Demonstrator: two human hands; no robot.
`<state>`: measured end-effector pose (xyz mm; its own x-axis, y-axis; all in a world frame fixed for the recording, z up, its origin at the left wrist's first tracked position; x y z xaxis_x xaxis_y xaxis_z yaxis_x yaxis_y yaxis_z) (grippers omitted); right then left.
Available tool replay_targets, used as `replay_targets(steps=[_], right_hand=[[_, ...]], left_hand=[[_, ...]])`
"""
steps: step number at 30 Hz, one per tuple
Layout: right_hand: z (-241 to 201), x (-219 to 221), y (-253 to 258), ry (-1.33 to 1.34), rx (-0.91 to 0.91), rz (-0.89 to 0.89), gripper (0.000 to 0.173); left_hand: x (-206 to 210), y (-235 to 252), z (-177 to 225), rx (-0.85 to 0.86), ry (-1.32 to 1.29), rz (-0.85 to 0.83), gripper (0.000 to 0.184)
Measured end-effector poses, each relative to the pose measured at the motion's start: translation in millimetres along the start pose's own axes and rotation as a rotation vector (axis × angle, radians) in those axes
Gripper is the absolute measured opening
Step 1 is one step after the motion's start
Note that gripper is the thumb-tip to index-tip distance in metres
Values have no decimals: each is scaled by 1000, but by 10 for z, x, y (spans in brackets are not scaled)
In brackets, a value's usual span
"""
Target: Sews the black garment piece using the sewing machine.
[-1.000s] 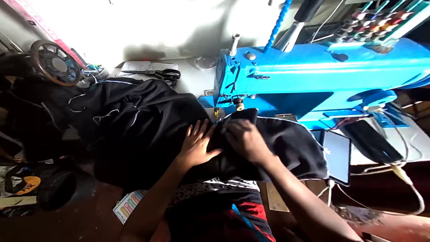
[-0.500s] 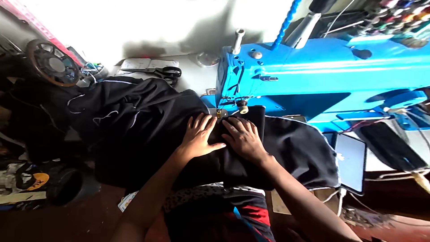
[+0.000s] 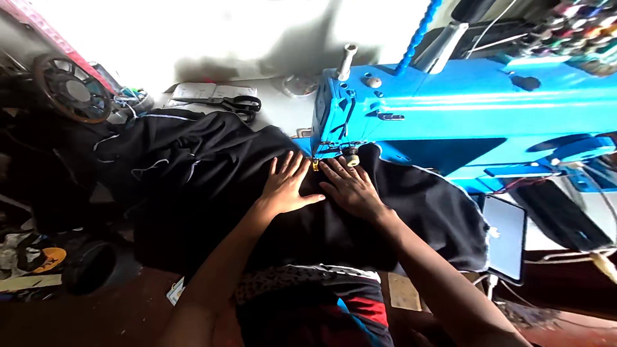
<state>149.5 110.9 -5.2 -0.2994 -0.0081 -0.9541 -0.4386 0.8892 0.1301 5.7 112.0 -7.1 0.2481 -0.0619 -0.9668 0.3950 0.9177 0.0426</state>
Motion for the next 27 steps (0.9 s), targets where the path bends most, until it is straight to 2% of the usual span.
replay_targets(steps=[9, 17, 27], right_hand=[[21, -3, 32, -2, -16, -10, 61], [37, 21, 52, 1, -13, -27, 61], [39, 22, 78, 9, -7, -56, 61]], left_hand=[[14, 37, -19, -33, 11, -4, 115], [-66, 35, 4, -38, 41, -35, 105], [-20, 80, -30, -39, 46, -68, 108]])
Point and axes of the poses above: each hand's wrist, its own y-axis towards the middle knuckle, its own x-axis out of the palm, z = x × y, the point moved 9 cm from there along y, towards the middle knuckle, and after that the axes turned 2 degrees about z, right-handed, at the moved point
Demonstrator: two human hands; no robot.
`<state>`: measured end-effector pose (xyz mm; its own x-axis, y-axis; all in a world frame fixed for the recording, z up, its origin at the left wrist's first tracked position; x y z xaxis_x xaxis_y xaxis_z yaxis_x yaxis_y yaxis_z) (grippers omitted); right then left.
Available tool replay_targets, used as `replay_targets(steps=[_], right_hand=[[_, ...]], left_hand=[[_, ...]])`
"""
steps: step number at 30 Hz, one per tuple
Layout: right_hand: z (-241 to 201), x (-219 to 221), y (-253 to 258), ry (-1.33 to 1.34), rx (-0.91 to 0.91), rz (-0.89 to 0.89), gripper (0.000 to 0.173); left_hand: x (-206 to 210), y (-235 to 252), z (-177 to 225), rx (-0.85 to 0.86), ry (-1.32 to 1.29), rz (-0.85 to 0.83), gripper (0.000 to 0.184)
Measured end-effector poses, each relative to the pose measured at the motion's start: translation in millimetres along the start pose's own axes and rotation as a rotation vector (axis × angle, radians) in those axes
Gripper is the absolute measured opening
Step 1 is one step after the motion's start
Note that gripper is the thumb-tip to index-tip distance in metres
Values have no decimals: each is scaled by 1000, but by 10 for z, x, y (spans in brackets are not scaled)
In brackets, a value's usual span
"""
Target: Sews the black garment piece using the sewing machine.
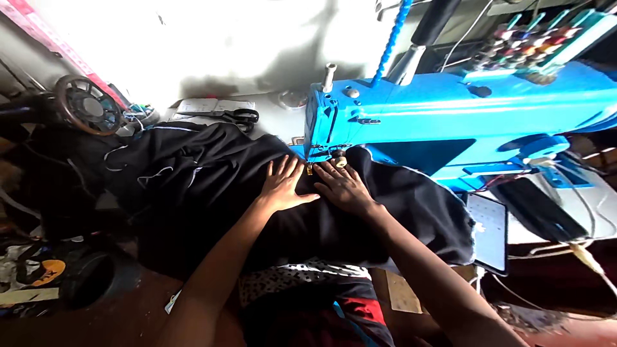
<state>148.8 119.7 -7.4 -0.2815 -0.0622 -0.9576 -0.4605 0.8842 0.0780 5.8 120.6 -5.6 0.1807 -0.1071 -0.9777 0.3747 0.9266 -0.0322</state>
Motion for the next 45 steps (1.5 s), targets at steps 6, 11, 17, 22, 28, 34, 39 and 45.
replay_targets(steps=[6, 11, 17, 22, 28, 34, 39, 45], right_hand=[[-66, -109, -88, 40, 0, 69, 57], [-414, -133, -642, 210, 70, 173, 55], [-272, -31, -846, -1, -83, 146, 68], [-251, -113, -771, 56, -62, 69, 64], [-240, -112, -485, 43, -29, 120, 58], [-162, -14, -458, -8, -39, 70, 58], [-158, -32, -429, -7, -40, 90, 54], [-127, -45, -325, -23, -55, 124, 55]], left_hand=[[-115, -159, 144, 18, 31, 168, 92], [-20, -681, 565, -107, -161, 33, 52], [134, -860, 471, 16, -133, 84, 77], [102, -887, 527, 34, -113, 55, 81], [133, -899, 542, 31, -90, -52, 82], [132, -908, 513, 34, -104, -71, 82], [121, -872, 486, 49, -106, -71, 82], [119, -777, 421, 59, -107, -60, 81]])
Point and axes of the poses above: each hand's wrist, its own y-axis towards the middle knuckle, its own x-axis out of the palm, z = x × y, the point moved 9 cm from there along y, towards the middle knuckle, and after that the axes turned 2 degrees about z, right-handed, at the moved point
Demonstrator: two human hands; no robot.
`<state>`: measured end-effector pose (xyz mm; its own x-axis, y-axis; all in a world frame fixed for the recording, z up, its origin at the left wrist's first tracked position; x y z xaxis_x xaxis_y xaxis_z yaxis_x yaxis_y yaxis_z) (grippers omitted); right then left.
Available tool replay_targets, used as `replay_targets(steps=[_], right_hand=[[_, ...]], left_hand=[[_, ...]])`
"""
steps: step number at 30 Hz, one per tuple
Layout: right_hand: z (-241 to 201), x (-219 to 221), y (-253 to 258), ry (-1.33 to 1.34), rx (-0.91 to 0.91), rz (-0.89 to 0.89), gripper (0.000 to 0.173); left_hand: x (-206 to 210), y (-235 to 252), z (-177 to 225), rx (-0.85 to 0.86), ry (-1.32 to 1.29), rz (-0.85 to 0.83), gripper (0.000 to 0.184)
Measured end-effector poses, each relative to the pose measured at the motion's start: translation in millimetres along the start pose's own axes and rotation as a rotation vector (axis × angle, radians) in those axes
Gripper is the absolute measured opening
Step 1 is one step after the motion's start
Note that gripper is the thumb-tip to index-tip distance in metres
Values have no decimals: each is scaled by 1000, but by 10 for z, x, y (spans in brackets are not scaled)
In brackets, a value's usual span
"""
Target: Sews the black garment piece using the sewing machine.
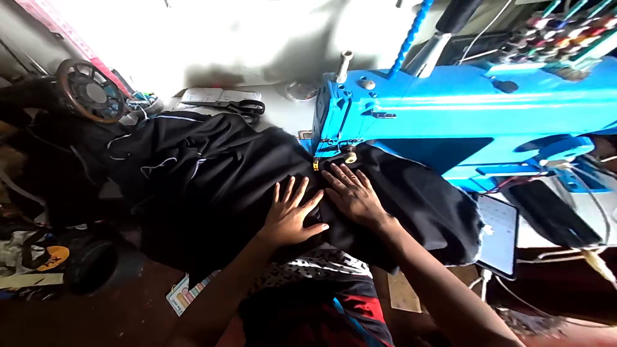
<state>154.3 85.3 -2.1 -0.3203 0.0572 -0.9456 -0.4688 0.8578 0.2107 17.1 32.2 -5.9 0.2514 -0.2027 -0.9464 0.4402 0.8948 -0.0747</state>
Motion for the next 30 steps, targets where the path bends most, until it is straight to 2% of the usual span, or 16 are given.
replay_targets(steps=[8, 11, 13, 16, 19, 23, 27, 30], right_hand=[[154, 17, 218, 19, -84, -11, 60], [81, -91, 115, 102, 13, 8, 56], [-48, -244, -37, 240, 120, 87, 51], [-187, -210, -347, 334, 185, 142, 51], [-147, -131, -486, 140, 63, 146, 55], [-69, -116, -482, 71, -50, 7, 64], [-90, -108, -471, 56, -71, -6, 60], [-93, -97, -474, 50, -53, -26, 58]], left_hand=[[-27, 180, -110, 19, 49, -3, 78], [-84, 114, 10, 48, 62, 116, 75], [-125, 31, 134, 28, 15, 179, 64], [-9, -87, 201, -40, -32, 123, 55], [13, -148, 127, 34, 13, 175, 60], [25, -179, 87, 117, 12, 111, 75], [13, -246, 190, 253, -31, 118, 67], [25, -304, 248, 322, -24, 39, 66]])
Point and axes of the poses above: each hand's wrist, its own y-axis towards the middle knuckle, its own x-axis out of the palm, z = x × y, the point moved 9 cm from there along y, towards the middle knuckle, and after that the axes turned 2 degrees about z, right-handed, at the moved point
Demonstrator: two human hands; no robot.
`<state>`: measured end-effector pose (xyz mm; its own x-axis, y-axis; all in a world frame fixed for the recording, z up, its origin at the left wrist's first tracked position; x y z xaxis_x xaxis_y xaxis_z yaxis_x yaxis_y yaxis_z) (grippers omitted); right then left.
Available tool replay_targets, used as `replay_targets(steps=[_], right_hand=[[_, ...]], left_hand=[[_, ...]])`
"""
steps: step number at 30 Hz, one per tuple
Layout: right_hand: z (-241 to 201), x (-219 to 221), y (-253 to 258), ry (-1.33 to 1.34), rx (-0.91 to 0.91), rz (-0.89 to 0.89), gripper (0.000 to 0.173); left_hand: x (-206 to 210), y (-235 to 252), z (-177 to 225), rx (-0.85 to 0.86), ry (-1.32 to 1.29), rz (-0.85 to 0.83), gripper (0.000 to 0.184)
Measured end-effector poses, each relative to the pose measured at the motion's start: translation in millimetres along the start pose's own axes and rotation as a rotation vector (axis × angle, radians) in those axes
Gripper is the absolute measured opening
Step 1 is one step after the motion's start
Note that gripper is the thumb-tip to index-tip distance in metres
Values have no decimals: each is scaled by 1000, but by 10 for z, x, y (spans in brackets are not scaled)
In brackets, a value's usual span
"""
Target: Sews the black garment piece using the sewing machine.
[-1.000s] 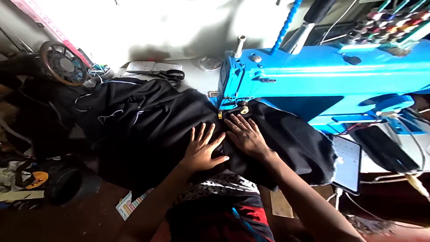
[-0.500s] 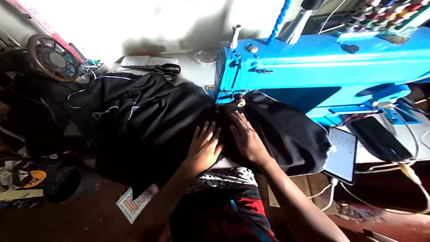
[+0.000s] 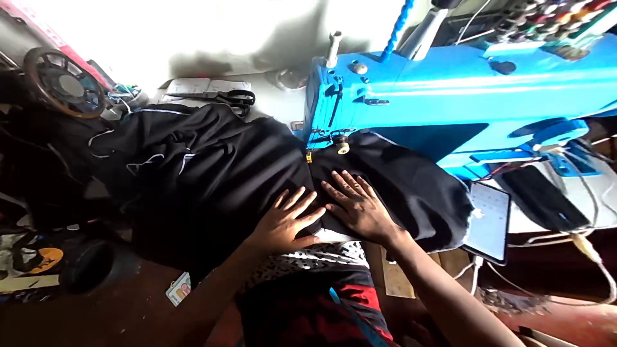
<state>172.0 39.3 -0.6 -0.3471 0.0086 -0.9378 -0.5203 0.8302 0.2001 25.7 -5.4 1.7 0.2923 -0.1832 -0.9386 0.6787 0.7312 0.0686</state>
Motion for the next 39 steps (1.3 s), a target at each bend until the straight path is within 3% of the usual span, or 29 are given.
replay_targets(steps=[11, 24, 39], right_hand=[[-4, 2, 51, -45, 46, 50, 54], [110, 38, 286, -35, 84, 12, 55], [327, 87, 648, -28, 96, -83, 58]], left_hand=[[-24, 4, -65, 4, -68, -123, 64], [-74, 107, -224, 69, -65, -131, 61], [-175, 313, -487, 153, -7, -28, 56]])
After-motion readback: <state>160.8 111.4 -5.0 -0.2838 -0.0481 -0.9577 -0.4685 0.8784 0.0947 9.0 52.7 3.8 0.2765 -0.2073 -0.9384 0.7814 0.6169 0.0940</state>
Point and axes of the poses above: each hand's wrist, its own y-axis towards the middle knuckle, its own x-axis out of the palm, z = x × y, the point moved 9 cm from there along y, towards the middle knuckle, and after that the axes turned 2 degrees about z, right-handed, at the moved point
